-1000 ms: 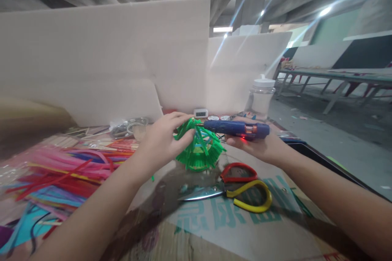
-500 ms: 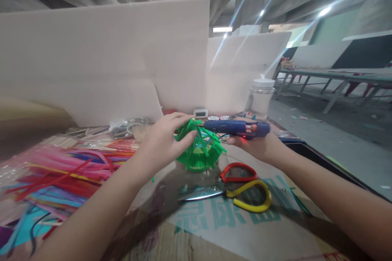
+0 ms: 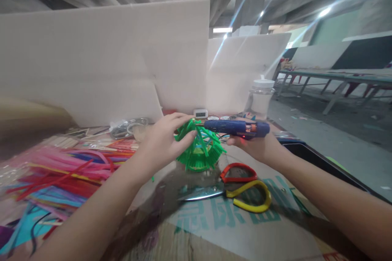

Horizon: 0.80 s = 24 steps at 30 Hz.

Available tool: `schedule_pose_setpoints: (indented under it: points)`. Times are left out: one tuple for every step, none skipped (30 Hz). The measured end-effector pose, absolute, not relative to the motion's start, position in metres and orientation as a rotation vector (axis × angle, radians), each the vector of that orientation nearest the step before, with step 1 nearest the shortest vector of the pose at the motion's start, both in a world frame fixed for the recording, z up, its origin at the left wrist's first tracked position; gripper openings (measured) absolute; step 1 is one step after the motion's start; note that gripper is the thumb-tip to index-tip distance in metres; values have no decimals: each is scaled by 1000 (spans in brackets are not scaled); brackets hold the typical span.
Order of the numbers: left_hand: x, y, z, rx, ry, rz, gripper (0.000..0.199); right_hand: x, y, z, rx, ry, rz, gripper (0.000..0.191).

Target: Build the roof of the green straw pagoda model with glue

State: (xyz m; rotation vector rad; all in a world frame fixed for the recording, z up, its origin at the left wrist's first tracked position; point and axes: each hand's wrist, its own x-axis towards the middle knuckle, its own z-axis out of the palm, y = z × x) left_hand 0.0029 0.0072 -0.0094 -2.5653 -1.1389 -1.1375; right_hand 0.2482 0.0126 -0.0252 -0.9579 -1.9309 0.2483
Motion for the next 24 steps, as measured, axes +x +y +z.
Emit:
schedule_pose_setpoints:
  points:
    - [3,7,-9,-2564,-1140,-1138,29,248,12,-25,-958,-1936,251,38]
    - [3,8,-9,-2563,-1142,-1135,29,248,12,-24,-960,-1943,257,38]
    - [3,8,-10,-2563,-1143,-1133,29,248,12,-24,-964,-1947,262,38]
    - [2,8,-10,-2563,-1140,-1133,29,249,11,-23,-968,-1946,265,38]
    - [2,8,-10,-2563,-1136,-1133,29,249,11,-23,-972,-1944,265,38]
    - [2,8,-10,-2564,-1133,-1132,29,249,11,-23,-974,-1943,264,38]
    - [2,7,-10,-2565,-1130,-1134,29,249,11,-23,-972,-1943,260,38]
    - [2,7,-10,-2565,-1128,-1135,29,249,12,-23,-969,-1941,253,39]
    - [2,7,-10,-2566,-1130,-1136,29,249,12,-23,-966,-1942,249,38]
    - [2,7,-10,-2568,-1133,-1136,29,249,12,-23,-960,-1944,246,37]
    - [2,7,-10,-2567,-1134,-1138,29,249,12,-24,-955,-1945,243,36]
    - [2,7,-10,-2567,-1136,-1140,29,249,12,-24,-952,-1946,243,35]
    - [2,7,-10,-2566,-1137,-1142,29,249,12,-24,-950,-1945,241,34]
    - [2,7,-10,-2566,-1138,-1143,29,249,13,-24,-949,-1944,241,33]
    - [2,8,-10,-2565,-1141,-1143,29,249,13,-24,-948,-1943,239,33]
    - [2,8,-10,-2567,-1144,-1140,29,249,13,-24,-951,-1941,237,34]
    - [1,9,-10,-2567,-1147,-1139,29,248,13,-24,-958,-1941,239,35]
    - [1,9,-10,-2567,-1147,-1139,29,248,13,-24,-963,-1941,242,35]
    - [1,10,-10,-2566,-1144,-1140,30,248,12,-24,-968,-1941,248,36]
    - [1,10,-10,-2566,-1140,-1139,30,248,12,-24,-971,-1941,253,37]
    - [1,10,-10,-2564,-1136,-1138,30,248,12,-24,-973,-1942,256,37]
    - [1,10,-10,-2563,-1135,-1135,30,248,12,-24,-973,-1941,258,38]
    - [1,10,-10,-2563,-1135,-1132,30,248,12,-24,-971,-1940,257,38]
    - [1,10,-10,-2564,-1137,-1129,30,249,13,-25,-971,-1939,256,39]
